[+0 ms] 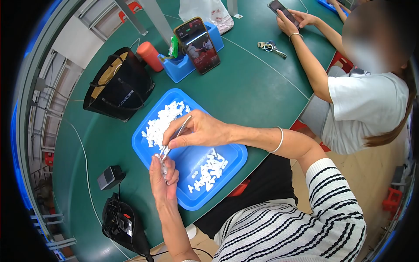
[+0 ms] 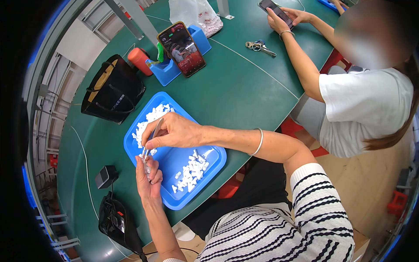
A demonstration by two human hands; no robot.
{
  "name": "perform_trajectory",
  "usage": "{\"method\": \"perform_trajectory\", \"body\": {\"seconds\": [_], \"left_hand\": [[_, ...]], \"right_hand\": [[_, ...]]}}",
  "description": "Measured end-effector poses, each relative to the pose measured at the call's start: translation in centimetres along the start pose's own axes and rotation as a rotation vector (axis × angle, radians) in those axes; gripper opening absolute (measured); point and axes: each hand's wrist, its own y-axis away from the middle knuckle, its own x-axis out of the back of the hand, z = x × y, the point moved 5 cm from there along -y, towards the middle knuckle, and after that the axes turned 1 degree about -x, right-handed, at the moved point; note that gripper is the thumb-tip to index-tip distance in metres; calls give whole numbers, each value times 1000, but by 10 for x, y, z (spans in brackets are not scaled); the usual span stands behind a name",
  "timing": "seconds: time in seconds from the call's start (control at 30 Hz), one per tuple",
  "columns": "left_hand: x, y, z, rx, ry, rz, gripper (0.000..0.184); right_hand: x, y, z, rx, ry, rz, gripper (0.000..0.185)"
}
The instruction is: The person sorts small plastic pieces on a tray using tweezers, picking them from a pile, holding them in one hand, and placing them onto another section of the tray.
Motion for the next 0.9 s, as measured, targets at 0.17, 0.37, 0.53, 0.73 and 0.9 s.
{"method": "perform_trajectory", "body": {"seconds": [0.17, 0.37, 0.53, 0.73, 0.9], "left_hand": [[3, 0, -1, 31, 61, -6, 31], [1, 0, -4, 109, 147, -33, 36], [0, 1, -5, 130, 159, -37, 38], [0, 1, -5, 119, 102, -29, 38], [-4, 2, -3, 47, -29, -41, 37]], "right_hand": [[-1, 1, -1, 1, 26, 9, 17], [-3, 2, -3, 60, 46, 32, 17], [-6, 2, -5, 117, 50, 23, 17], [-4, 1, -3, 73, 56, 30, 16], [0, 1, -4, 112, 117, 55, 14]]}}
